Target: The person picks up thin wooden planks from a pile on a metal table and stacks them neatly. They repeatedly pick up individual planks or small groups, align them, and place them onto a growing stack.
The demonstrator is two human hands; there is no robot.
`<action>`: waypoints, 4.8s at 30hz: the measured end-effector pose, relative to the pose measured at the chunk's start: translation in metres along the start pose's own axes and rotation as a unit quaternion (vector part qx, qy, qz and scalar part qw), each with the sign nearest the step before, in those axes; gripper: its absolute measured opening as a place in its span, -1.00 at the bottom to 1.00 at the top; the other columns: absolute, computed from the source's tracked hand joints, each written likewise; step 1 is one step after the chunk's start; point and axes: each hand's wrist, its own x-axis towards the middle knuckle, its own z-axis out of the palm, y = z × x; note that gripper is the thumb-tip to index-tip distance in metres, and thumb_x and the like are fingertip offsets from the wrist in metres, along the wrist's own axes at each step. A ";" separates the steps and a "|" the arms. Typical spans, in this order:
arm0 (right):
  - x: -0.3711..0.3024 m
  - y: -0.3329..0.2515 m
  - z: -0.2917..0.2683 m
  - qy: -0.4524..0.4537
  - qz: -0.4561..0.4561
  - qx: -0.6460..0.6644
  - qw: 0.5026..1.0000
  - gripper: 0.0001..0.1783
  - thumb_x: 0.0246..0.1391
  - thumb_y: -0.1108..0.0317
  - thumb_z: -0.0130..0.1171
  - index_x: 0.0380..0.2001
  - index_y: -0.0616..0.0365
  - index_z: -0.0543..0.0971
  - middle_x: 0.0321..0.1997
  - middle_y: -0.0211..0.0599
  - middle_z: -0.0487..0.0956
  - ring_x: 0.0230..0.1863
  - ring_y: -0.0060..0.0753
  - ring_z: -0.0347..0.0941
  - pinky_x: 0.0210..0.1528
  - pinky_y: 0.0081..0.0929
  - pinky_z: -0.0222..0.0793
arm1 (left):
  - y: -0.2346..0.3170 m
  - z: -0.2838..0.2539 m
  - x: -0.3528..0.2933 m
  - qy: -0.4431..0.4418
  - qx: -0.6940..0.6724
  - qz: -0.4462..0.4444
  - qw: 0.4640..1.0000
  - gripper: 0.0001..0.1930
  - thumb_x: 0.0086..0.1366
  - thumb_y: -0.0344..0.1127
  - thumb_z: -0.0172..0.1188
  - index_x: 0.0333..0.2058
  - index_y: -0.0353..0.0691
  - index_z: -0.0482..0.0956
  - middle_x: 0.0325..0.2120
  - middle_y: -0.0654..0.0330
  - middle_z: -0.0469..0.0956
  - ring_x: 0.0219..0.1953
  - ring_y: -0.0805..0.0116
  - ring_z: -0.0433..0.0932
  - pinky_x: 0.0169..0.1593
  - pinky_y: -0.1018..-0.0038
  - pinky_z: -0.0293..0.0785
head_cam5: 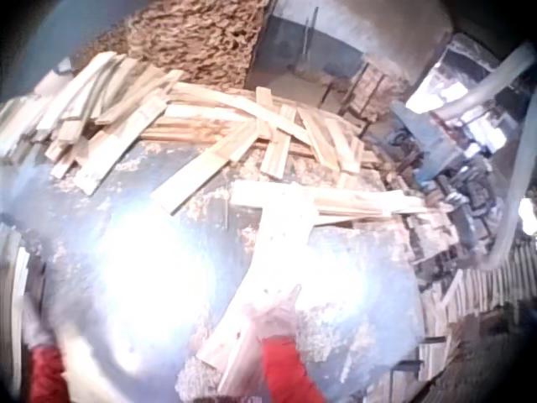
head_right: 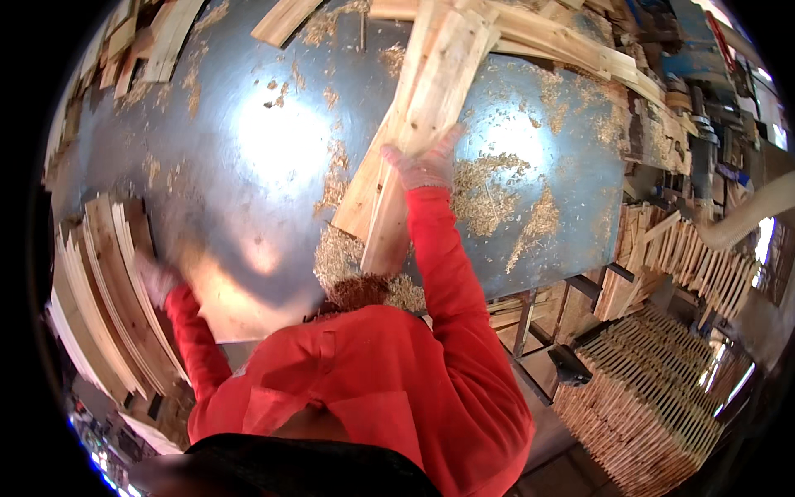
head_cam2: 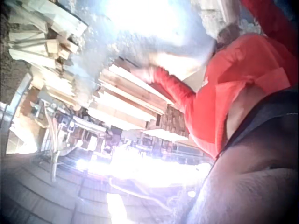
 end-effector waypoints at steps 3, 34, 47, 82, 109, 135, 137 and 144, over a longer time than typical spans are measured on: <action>-0.006 -0.022 -0.001 -0.037 -0.024 0.114 0.993 0.50 -0.39 0.00 0.55 0.36 0.33 -0.32 0.36 0.26 0.08 0.33 0.12 0.12 0.35 -0.33 0.08 | 0.146 0.036 -0.109 -0.323 -0.244 0.241 0.882 -0.24 0.12 -0.05 0.24 0.19 -0.25 0.09 -0.03 -0.07 0.38 -0.09 0.06 0.42 -0.04 0.32 0.39; -0.060 -0.021 0.089 -0.367 -0.039 0.290 0.883 -0.53 0.17 0.32 0.13 0.09 0.33 0.37 -0.02 -0.14 0.54 -0.13 -0.29 0.50 -0.01 -0.46 0.43 | 0.112 0.134 -0.132 -0.394 -0.417 0.048 0.818 -0.34 0.17 -0.10 0.29 0.11 -0.40 0.28 -0.15 -0.05 0.55 -0.15 0.16 0.56 -0.01 0.39 0.52; 0.008 -0.116 0.018 -0.123 -0.472 -0.332 0.807 0.06 -0.02 -0.36 0.06 0.37 0.08 0.02 0.36 0.12 0.16 0.42 0.11 -0.01 0.41 -0.11 -0.06 | 0.131 0.083 -0.150 -0.290 -0.262 0.028 0.920 0.13 -0.12 -0.09 0.47 0.29 -0.40 -0.08 -0.08 -0.09 0.54 -0.06 0.18 0.56 0.04 0.37 0.45; -0.203 -0.061 0.143 -0.479 0.007 0.073 0.875 -0.12 0.05 -0.12 0.19 0.16 0.40 0.19 -0.04 0.16 0.53 0.01 0.05 0.47 0.04 -0.27 0.38 | -0.015 0.010 -0.117 -0.279 -0.217 -0.006 0.936 0.13 -0.05 0.34 0.29 0.31 -0.28 -0.01 -0.01 -0.18 0.48 0.08 -0.05 0.46 0.13 0.26 0.36; -0.176 -0.062 0.179 -0.443 -0.378 -0.122 0.804 -0.12 0.12 -0.39 -0.26 0.24 0.11 0.26 -0.09 0.23 0.53 0.04 0.26 0.42 0.03 -0.08 0.33 | 0.013 -0.004 -0.155 -0.166 -0.028 0.054 0.984 0.03 -0.16 0.32 0.30 0.18 -0.13 0.07 0.04 -0.23 0.32 0.05 -0.14 0.42 0.04 0.13 0.38; -0.280 -0.042 0.225 -0.603 0.219 0.420 0.641 0.17 -0.09 0.53 0.32 0.40 -0.23 -0.25 0.18 -0.10 0.29 0.11 -0.15 0.34 0.12 -0.20 0.39 | -0.136 0.038 -0.131 -0.215 -0.346 -0.003 0.913 -0.61 0.37 -0.08 -0.03 0.02 -0.18 0.48 -0.30 0.04 0.62 -0.22 0.16 0.60 -0.14 0.24 0.49; -0.311 -0.042 0.243 -0.583 0.002 0.382 0.717 0.16 -0.15 0.54 0.38 0.39 -0.20 -0.13 0.18 -0.21 0.30 0.20 -0.22 0.26 0.18 -0.18 0.34 | -0.154 0.014 -0.120 -0.205 -0.369 -0.069 0.904 -0.67 0.34 -0.09 0.00 -0.06 -0.11 0.55 -0.42 0.05 0.62 -0.29 0.13 0.60 -0.17 0.26 0.49; -0.405 -0.059 0.304 -0.723 -0.050 0.225 0.651 0.02 -0.03 0.17 0.36 0.34 -0.03 -0.08 0.13 -0.12 0.37 0.03 -0.35 0.38 0.01 -0.39 0.43 | -0.215 -0.108 -0.115 -0.112 -0.032 -0.006 0.993 -0.51 0.08 0.15 0.24 -0.26 -0.20 0.62 -0.31 0.04 0.62 -0.20 0.09 0.58 -0.04 0.28 0.47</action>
